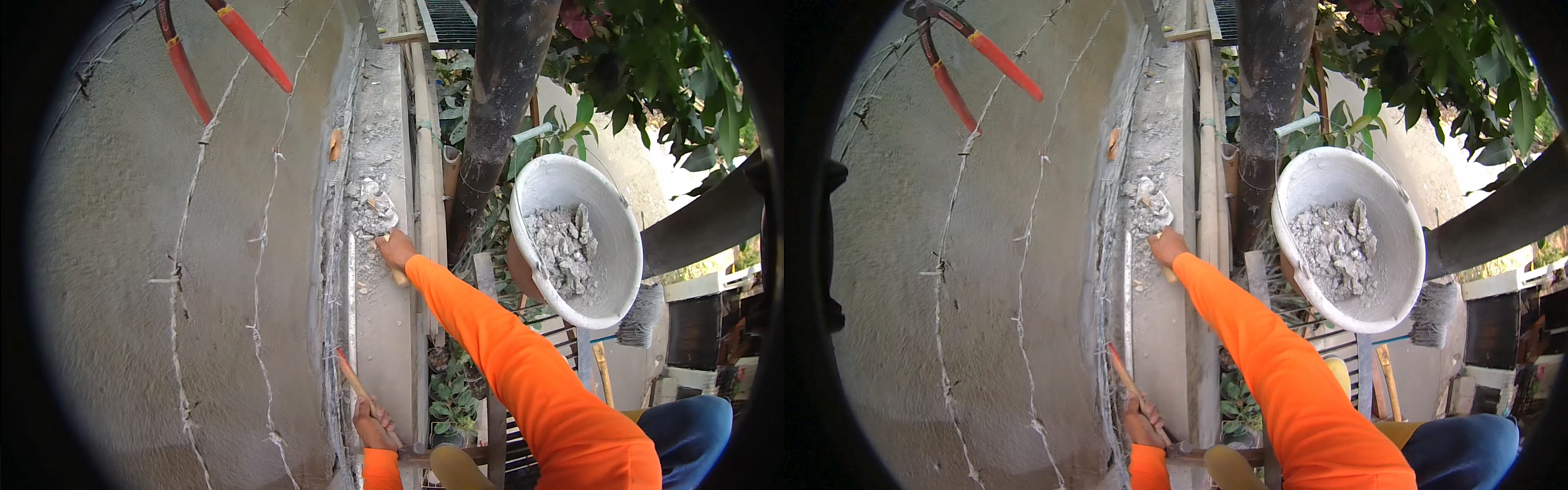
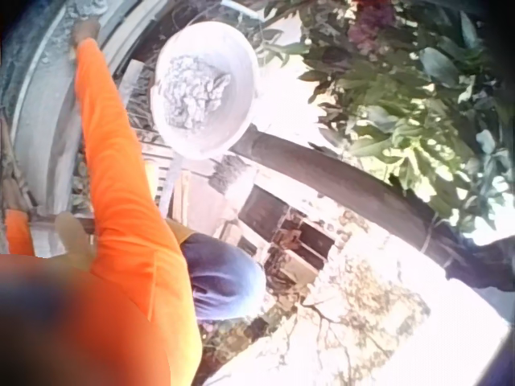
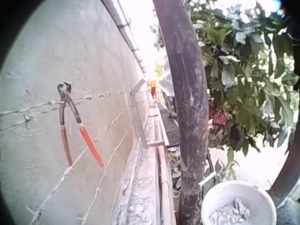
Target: The person uses a hammer and chisel to chip away concrete along a narrow vertical section of a wall, then uses a trowel to scoop the debris into a bucket. A second worker is visible nearby performing similar work.
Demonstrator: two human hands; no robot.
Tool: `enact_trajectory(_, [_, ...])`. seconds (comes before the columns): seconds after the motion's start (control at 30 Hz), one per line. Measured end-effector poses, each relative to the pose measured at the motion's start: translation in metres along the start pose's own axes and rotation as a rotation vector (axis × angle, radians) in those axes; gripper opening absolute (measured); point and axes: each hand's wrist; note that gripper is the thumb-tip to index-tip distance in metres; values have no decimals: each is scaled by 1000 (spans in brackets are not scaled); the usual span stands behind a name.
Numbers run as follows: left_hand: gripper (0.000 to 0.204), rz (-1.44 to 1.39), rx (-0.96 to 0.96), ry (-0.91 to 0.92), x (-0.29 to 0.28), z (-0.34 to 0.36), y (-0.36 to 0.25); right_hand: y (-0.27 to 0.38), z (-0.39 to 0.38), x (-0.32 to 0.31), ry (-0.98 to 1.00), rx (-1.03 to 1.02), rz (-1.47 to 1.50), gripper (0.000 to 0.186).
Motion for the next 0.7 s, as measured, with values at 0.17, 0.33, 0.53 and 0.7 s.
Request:
enact_trajectory(0.17, [28,-3,-9,-4,1,1,0,46,-54,-33,19,-61,30,55])
enact_trajectory(0.33, [27,-8,4,1,-1,4,2,126,-149,-94,42,-98,274,49])
enact_trajectory(0.53, [25,-23,-5,7,-3,8,3,201,-278,-188,-22,-60,788,30])
enact_trajectory(0.7, [25,-7,1,8,0,8,4,188,-314,-230,-151,-41,1291,28])
Point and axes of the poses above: each hand's wrist, its own z-axis towards the middle knuckle, its own x-axis out of the palm, y = z × x, and after that the axes turned 8 degrees about -x, right-handed
